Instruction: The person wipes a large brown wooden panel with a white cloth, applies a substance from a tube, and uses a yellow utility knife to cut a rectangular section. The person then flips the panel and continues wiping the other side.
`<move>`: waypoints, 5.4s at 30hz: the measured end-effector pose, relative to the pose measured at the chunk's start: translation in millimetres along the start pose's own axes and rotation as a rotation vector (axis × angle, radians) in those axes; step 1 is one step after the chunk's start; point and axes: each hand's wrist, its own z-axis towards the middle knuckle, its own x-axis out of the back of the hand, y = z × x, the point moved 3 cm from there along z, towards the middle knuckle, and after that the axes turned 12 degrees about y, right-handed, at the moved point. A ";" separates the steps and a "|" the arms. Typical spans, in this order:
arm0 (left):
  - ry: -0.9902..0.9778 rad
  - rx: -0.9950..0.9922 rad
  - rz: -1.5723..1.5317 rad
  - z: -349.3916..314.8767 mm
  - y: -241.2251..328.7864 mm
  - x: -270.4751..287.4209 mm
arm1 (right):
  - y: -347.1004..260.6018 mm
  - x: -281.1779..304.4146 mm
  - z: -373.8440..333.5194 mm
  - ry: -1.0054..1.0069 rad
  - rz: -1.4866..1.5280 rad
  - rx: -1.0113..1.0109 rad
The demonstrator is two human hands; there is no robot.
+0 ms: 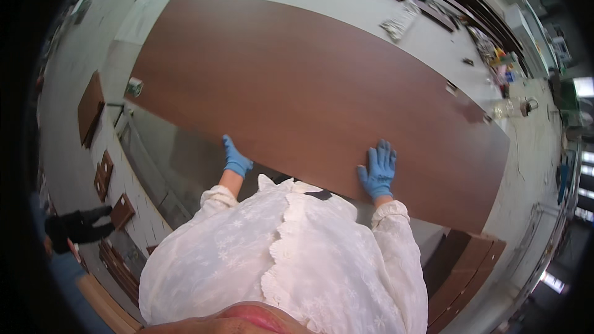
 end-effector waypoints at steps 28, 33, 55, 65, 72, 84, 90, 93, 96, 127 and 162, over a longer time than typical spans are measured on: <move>0.823 -0.492 0.423 54.1 -6.9 43.3 | 313.7 -99.7 341.3 -0.448 -0.151 -0.395; 0.368 -0.151 0.012 48.4 -22.9 39.7 | 310.5 -95.7 341.9 -0.463 -0.194 -0.372; -0.148 -0.140 -0.163 1.3 -8.0 -108.2 | 234.1 298.2 407.5 0.325 -0.406 -0.128; -0.373 -0.150 -0.223 -17.6 -29.9 -266.2 | 249.7 429.1 355.1 0.673 -0.495 -0.248; -0.428 -0.054 -0.291 -0.9 -62.5 -336.9 | 268.8 437.6 331.1 0.903 -0.490 0.060; -0.506 0.018 -0.115 -7.3 -93.8 -372.3 | 273.4 424.1 314.5 0.853 -0.449 0.253; -0.515 0.008 0.020 -12.8 -85.5 -377.7 | 264.4 416.2 327.0 0.901 -0.358 0.403; -0.544 0.000 0.151 -20.1 -79.1 -388.5 | 268.8 411.8 336.8 0.849 -0.330 0.303; -0.613 -0.052 0.437 -32.2 -68.7 -401.9 | 271.3 406.9 339.3 0.915 -0.291 0.463; -0.822 -0.286 0.107 -374.0 153.2 -267.8 | 137.6 426.8 79.9 0.958 -0.454 0.190; 0.040 0.217 0.038 -60.6 3.7 163.8 | -3.0 27.4 -340.6 0.987 0.446 -2.393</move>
